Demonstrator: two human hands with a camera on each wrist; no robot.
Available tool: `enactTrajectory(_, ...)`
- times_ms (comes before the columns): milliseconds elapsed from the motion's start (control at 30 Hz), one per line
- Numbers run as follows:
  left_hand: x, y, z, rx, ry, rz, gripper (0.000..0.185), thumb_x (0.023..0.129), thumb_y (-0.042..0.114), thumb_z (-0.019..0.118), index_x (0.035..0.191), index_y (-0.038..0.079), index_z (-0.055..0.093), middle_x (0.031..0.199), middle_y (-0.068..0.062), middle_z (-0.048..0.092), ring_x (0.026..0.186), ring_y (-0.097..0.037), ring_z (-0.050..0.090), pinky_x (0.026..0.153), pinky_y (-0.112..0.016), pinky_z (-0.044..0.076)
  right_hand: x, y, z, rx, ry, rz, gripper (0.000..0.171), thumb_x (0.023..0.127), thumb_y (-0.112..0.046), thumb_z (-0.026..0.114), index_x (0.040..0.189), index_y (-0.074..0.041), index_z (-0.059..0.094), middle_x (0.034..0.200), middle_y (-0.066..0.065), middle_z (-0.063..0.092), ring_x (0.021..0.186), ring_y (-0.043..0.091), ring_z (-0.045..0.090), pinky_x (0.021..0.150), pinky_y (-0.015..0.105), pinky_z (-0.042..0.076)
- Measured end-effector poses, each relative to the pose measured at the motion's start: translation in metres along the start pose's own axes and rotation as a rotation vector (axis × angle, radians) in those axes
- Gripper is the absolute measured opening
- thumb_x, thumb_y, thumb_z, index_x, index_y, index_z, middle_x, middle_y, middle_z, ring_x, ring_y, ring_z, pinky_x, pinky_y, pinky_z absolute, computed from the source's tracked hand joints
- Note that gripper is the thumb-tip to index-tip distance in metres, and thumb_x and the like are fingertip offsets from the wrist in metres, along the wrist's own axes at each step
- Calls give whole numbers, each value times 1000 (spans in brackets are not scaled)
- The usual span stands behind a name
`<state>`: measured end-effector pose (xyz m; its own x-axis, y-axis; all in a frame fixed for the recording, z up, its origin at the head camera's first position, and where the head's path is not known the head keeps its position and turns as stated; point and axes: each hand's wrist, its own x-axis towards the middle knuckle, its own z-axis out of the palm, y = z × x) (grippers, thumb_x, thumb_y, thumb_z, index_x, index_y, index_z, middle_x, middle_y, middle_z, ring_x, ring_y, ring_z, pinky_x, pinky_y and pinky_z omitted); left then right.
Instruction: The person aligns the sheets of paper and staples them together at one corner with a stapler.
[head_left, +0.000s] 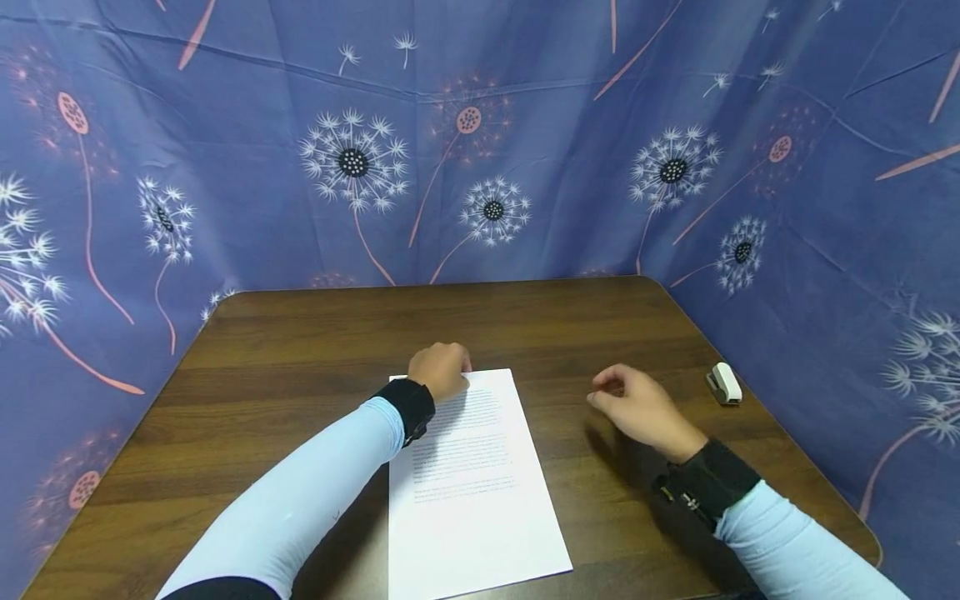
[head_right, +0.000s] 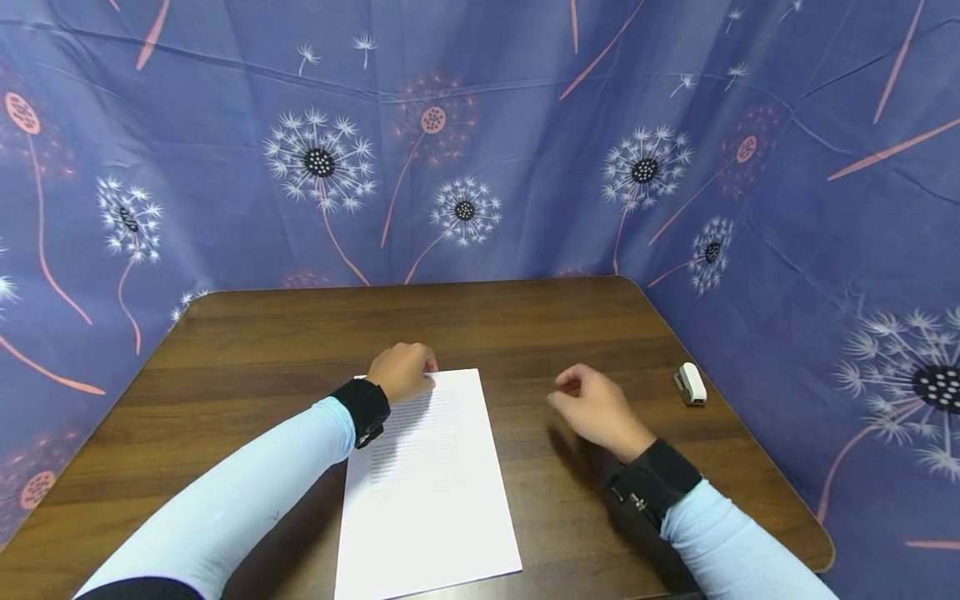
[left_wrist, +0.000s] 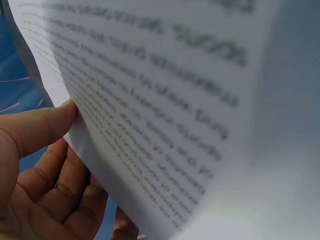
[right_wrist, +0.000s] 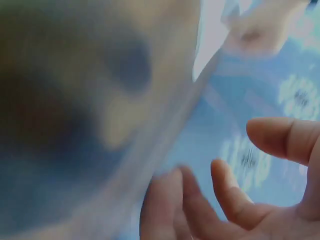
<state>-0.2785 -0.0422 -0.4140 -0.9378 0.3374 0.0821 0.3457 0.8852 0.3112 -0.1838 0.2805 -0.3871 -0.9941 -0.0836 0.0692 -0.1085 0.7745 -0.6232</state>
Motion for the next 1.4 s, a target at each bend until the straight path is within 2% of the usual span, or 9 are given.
enactTrajectory(100,2,1,0,17,-10,-2,6,85,14,81,88,16,76,83,3,74,69,-15,62,66,-39,52,15,28,-30,-200,152,31,46,95,-27,66,129,2,61,127,30,61,116,50,55,95,60,42)
enactTrajectory(167,3,1,1,26,-11,-2,6,84,15,81,85,17,76,79,5,73,68,-15,61,64,-39,52,23,50,-48,-283,205,98,56,95,-30,64,137,7,54,133,39,51,120,61,44,94,70,36)
enactTrajectory(333,4,3,7,39,10,6,8,83,16,82,82,20,76,76,7,72,66,-13,60,65,-39,51,36,104,-78,-378,188,337,78,94,-38,63,141,20,40,133,49,40,115,72,38,85,78,38)
enactTrajectory(467,4,5,12,31,20,12,7,83,15,81,81,20,76,75,8,71,66,-13,60,65,-40,50,36,134,-89,-389,150,399,60,92,-33,63,117,22,57,118,46,55,103,67,53,75,70,46)
enactTrajectory(567,5,5,11,27,20,18,7,83,15,80,80,20,76,74,8,70,65,-13,59,60,-38,50,33,145,-93,-392,173,353,32,88,-23,62,81,8,67,89,33,67,83,55,62,64,60,49)
enactTrajectory(633,6,5,8,23,22,19,5,83,16,80,81,20,76,75,8,70,65,-13,59,58,-37,49,32,149,-94,-393,215,306,27,86,-18,62,67,1,65,76,25,66,75,51,63,60,58,49)
enactTrajectory(800,6,2,1,21,43,19,6,84,18,82,82,20,76,75,7,71,65,-14,59,57,-37,48,33,144,-87,-383,307,161,23,83,-15,71,86,8,71,79,28,69,73,51,64,62,58,49)
enactTrajectory(967,5,-2,-3,42,47,4,8,84,21,84,83,21,77,79,7,72,68,-13,60,61,-37,49,41,120,-66,-335,291,-27,31,80,-13,83,104,4,74,92,25,74,80,44,69,71,58,50)
enactTrajectory(1400,0,2,-7,16,-11,20,6,85,22,82,86,22,76,81,7,71,68,-15,59,59,-34,47,63,40,7,-118,-9,-149,38,89,-16,82,126,-12,75,119,10,76,107,28,73,89,49,58)
